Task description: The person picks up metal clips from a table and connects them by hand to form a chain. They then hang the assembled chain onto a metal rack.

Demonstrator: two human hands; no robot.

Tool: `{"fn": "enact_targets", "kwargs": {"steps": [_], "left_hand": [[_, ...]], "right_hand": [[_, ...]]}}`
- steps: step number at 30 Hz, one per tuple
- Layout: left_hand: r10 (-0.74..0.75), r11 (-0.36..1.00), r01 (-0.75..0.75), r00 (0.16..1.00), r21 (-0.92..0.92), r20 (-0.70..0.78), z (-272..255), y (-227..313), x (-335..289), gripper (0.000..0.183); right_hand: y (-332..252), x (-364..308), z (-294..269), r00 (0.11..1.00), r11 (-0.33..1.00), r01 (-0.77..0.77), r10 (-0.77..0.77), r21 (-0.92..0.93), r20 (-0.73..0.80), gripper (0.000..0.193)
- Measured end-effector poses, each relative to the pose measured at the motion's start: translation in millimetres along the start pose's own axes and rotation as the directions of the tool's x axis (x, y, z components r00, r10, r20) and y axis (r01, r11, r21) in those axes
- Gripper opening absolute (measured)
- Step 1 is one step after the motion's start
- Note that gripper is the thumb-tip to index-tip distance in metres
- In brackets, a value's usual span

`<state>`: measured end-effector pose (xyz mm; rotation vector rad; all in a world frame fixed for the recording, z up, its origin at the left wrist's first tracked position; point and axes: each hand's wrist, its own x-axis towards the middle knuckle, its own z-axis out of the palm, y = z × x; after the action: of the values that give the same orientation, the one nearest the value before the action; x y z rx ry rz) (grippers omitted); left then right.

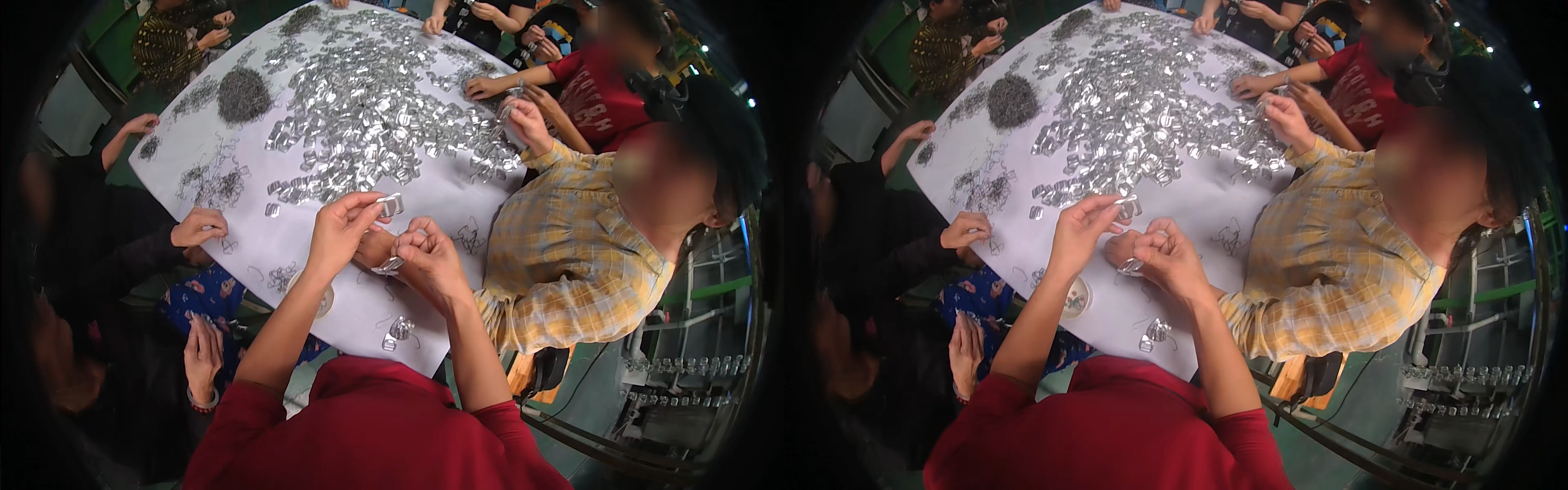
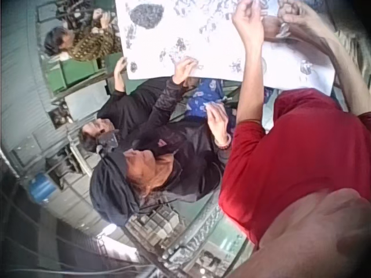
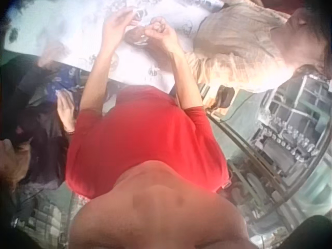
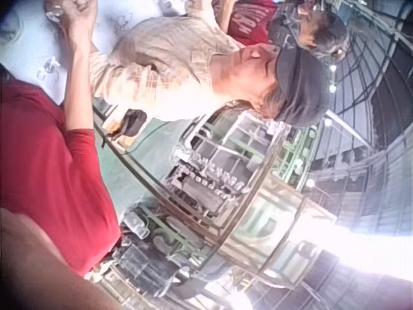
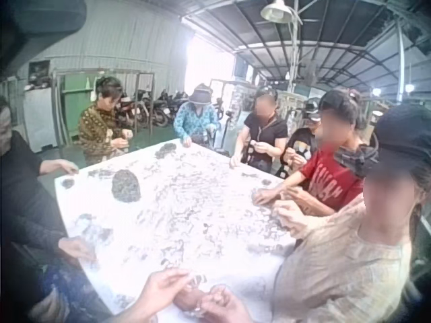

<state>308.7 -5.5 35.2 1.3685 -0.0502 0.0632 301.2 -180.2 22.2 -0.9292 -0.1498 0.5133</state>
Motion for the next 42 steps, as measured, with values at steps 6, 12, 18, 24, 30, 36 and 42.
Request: {"fn": "enact_targets", "kwargs": {"steps": [6, 12, 18, 24, 30, 36, 42], "left_hand": [[0.083, 0.989, -0.091, 0.994, 0.118, 0.070, -9.2, 21.7, -26.6, 0.017], [0.048, 0.978, -0.070, 0.992, 0.196, 0.114, -23.3, 34.2, -40.2, 0.018], [0.041, 0.993, -0.054, 0.992, 0.104, 0.121, -29.0, 30.8, -44.8, 0.018], [0.123, 0.981, -0.133, 0.989, 0.139, 0.080, -24.2, 38.6, -53.3, 0.016], [0.161, 0.960, -0.160, 0.987, 0.229, 0.016, -29.1, 34.8, -57.2, 0.016], [0.301, 0.870, -0.277, 0.954, 0.408, 0.006, -34.0, 41.6, -53.9, 0.016], [0.223, 0.920, -0.208, 0.975, 0.332, -0.005, -44.5, 35.6, -60.2, 0.016]], "right_hand": [[7.5, 3.2, 23.4, 0.999, 0.996, -0.021, 0.024, -0.089, 0.033, 0.033], [11.5, 6.8, 34.0, 0.995, 1.000, -0.016, 0.014, 0.027, 0.094, 0.034], [23.9, 10.5, 23.8, 0.984, 0.997, 0.068, -0.063, -0.020, 0.168, 0.029], [24.4, 10.2, 22.8, 0.989, 0.985, 0.065, -0.041, -0.161, 0.145, 0.027], [36.4, -1.2, 19.6, 0.971, 0.879, 0.226, -0.239, -0.421, 0.022, 0.032], [83.2, -56.7, -37.8, 0.970, 0.291, -0.195, -0.082, -0.937, -0.228, 0.010], [118.9, -38.7, -53.8, 0.952, -0.044, -0.251, -0.194, -0.967, -0.238, 0.010]]}}
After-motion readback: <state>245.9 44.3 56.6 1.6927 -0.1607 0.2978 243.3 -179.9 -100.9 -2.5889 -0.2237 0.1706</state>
